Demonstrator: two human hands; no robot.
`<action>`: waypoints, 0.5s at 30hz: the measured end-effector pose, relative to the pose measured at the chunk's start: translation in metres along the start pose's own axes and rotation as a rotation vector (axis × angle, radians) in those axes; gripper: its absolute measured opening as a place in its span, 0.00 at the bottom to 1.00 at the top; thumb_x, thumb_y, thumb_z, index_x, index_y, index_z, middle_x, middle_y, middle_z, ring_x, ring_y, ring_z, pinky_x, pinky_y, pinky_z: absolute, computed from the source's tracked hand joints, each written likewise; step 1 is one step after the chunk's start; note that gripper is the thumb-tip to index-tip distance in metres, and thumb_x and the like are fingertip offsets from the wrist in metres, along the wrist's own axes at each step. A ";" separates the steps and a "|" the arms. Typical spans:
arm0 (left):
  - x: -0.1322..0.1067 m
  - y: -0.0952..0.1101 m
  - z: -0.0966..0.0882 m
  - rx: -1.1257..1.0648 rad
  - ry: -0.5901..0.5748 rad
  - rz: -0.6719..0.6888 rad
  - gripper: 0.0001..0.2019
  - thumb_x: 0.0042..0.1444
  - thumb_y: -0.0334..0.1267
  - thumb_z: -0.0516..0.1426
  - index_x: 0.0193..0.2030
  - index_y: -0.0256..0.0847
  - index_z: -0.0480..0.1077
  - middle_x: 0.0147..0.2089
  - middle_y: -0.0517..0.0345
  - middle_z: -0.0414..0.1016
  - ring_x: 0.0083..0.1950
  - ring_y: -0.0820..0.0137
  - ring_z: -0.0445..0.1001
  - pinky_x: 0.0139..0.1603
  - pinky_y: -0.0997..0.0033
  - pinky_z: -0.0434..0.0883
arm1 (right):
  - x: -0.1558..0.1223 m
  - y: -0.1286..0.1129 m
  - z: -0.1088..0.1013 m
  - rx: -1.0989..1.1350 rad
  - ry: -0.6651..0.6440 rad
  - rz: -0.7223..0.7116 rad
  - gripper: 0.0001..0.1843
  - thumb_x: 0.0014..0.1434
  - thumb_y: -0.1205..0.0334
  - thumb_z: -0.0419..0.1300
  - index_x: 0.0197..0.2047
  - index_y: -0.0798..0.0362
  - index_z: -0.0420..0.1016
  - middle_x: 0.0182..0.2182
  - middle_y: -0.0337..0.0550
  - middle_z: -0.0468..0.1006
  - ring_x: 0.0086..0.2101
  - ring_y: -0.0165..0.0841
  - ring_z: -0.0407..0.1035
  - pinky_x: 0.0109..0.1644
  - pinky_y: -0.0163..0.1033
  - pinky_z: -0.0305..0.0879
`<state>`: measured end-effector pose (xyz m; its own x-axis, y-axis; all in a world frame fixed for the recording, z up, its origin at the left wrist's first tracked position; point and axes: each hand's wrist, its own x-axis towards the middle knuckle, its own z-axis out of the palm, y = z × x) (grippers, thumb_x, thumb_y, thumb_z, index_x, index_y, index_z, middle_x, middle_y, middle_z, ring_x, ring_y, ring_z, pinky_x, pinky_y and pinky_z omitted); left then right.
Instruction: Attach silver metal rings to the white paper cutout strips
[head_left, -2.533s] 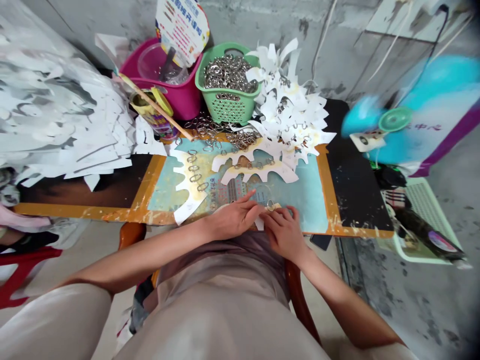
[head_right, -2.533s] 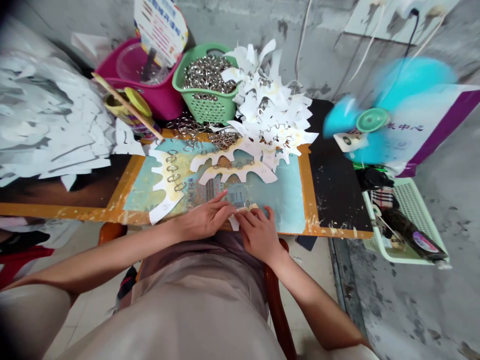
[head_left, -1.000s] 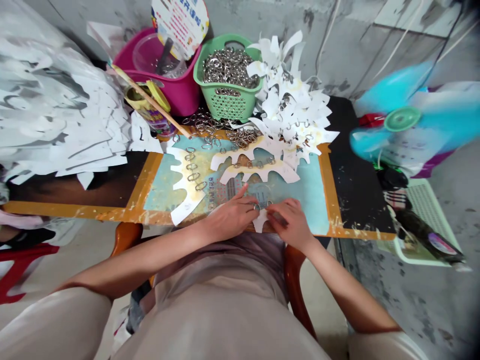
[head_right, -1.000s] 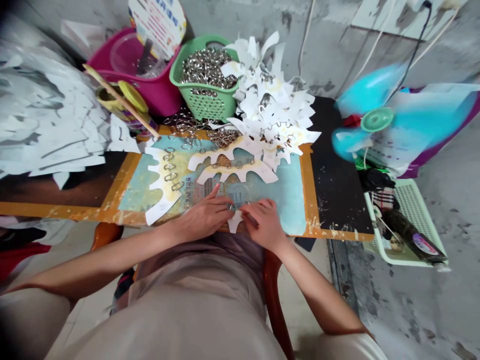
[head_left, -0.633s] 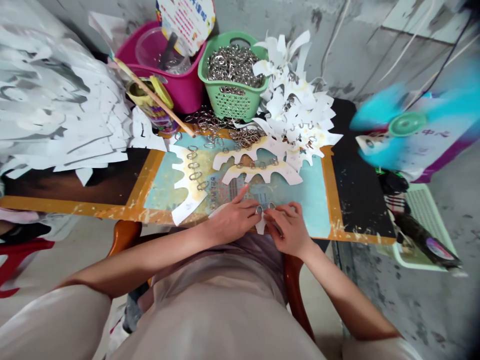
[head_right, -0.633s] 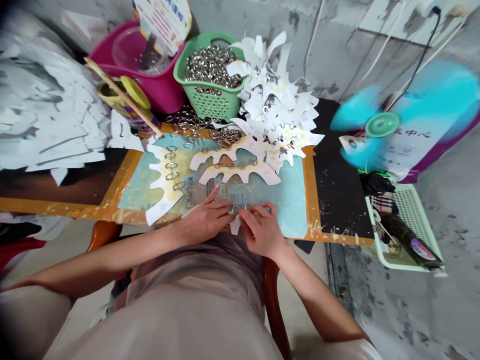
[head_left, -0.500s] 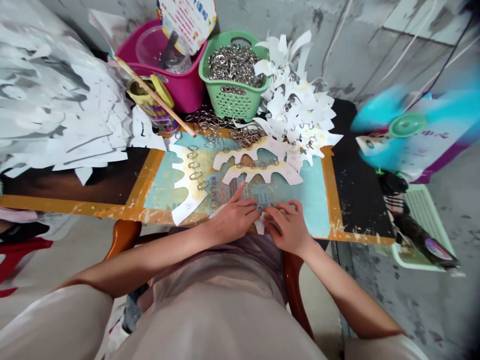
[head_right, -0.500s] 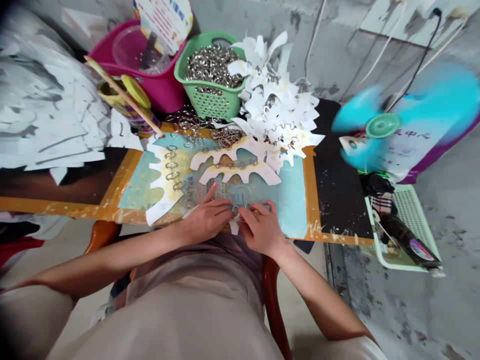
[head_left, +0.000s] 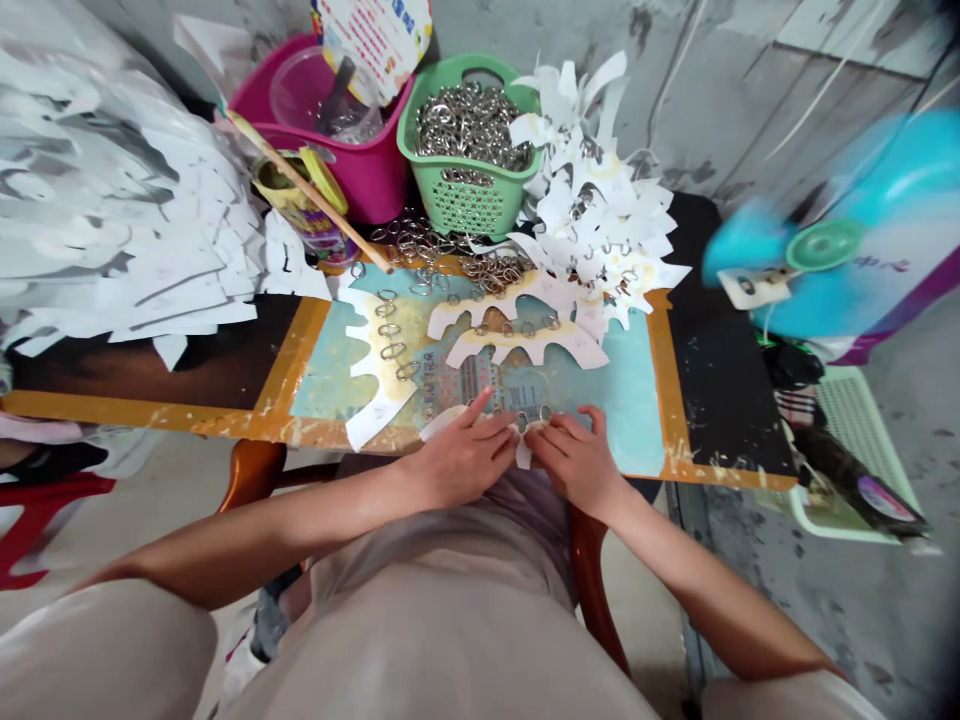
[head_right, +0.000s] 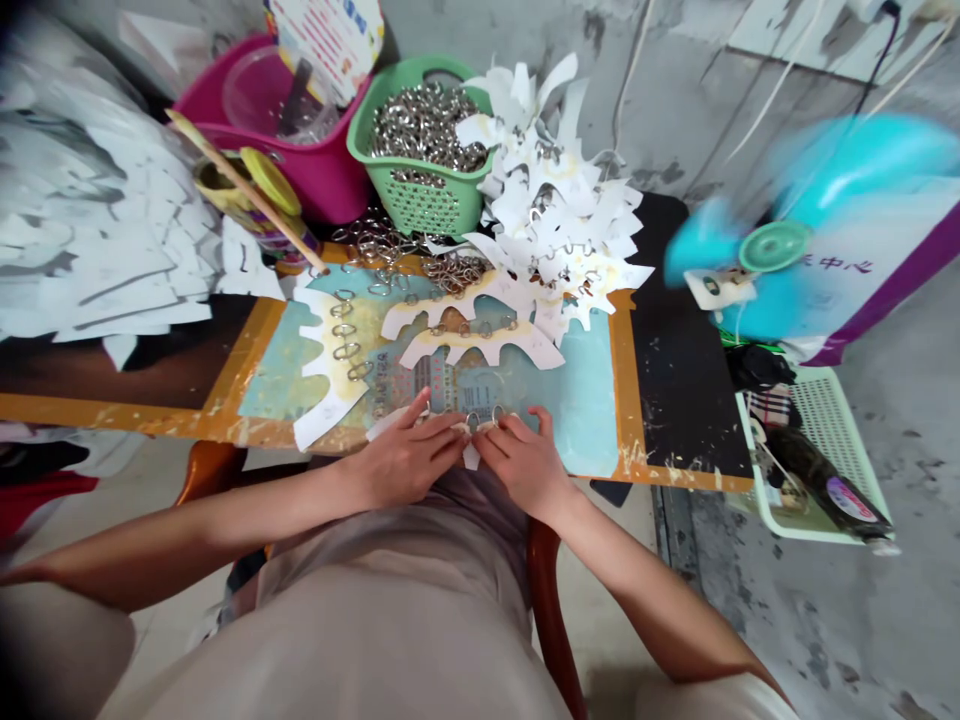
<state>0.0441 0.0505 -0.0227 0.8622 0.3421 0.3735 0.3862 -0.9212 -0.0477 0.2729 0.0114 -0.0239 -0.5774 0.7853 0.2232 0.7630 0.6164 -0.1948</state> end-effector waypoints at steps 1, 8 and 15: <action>-0.002 0.002 0.000 0.013 -0.011 -0.009 0.11 0.63 0.29 0.52 0.48 0.31 0.74 0.47 0.44 0.79 0.62 0.59 0.68 0.75 0.40 0.43 | -0.002 -0.001 -0.001 0.013 -0.004 -0.003 0.14 0.68 0.66 0.54 0.54 0.49 0.73 0.46 0.44 0.82 0.49 0.40 0.67 0.60 0.55 0.43; -0.008 0.013 0.001 0.019 0.005 -0.205 0.11 0.64 0.33 0.55 0.50 0.39 0.75 0.54 0.46 0.75 0.61 0.54 0.68 0.72 0.29 0.40 | 0.004 0.004 -0.017 0.214 0.150 0.145 0.12 0.68 0.63 0.55 0.51 0.49 0.75 0.43 0.44 0.81 0.44 0.37 0.69 0.52 0.47 0.58; -0.016 0.019 0.008 -0.008 0.085 -0.290 0.14 0.61 0.30 0.57 0.52 0.44 0.74 0.54 0.47 0.73 0.60 0.55 0.68 0.71 0.28 0.41 | 0.034 0.013 -0.016 0.239 -0.052 0.206 0.06 0.61 0.60 0.63 0.39 0.53 0.76 0.47 0.51 0.75 0.52 0.46 0.63 0.54 0.51 0.61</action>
<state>0.0399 0.0287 -0.0370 0.6858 0.5744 0.4469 0.6093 -0.7890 0.0792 0.2680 0.0452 -0.0035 -0.4369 0.8930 0.1080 0.7789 0.4356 -0.4512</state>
